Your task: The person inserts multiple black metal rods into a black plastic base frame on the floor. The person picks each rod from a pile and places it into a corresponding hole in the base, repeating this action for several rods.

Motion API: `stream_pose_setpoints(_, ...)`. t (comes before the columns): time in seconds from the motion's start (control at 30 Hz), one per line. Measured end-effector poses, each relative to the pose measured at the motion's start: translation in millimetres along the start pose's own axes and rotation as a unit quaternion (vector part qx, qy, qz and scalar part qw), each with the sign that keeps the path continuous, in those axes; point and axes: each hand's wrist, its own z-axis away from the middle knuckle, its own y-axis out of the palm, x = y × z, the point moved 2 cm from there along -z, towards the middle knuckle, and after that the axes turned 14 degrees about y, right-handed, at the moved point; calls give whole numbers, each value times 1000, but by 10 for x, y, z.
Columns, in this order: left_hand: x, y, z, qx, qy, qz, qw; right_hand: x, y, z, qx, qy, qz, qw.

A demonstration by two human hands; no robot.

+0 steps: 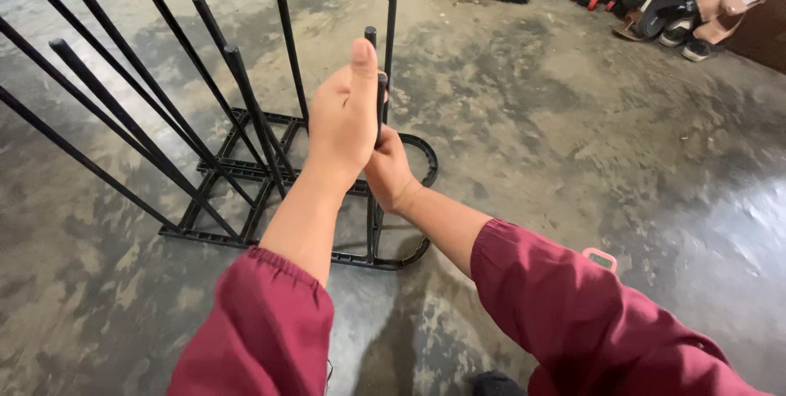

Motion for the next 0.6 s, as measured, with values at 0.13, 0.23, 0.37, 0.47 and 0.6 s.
stream_pose_setpoints(0.13,-164,36,-14,19,-32,-12,999,228,69,63,13,-2,-29,1000)
stream_pose_setpoints(0.23,-210,21,-6,31,-63,-21,997,519,140,160,34,1,-67,997)
stream_pose_setpoints(0.37,-203,-58,-7,30,-34,90,995,1001,256,372,58,39,-109,992)
stream_pose_setpoints(0.47,-118,-17,-3,13,-51,187,981,1335,354,352,84,54,-106,989)
stream_pose_setpoints(0.6,-19,63,40,3,-41,229,972,1450,470,327,59,36,-16,997)
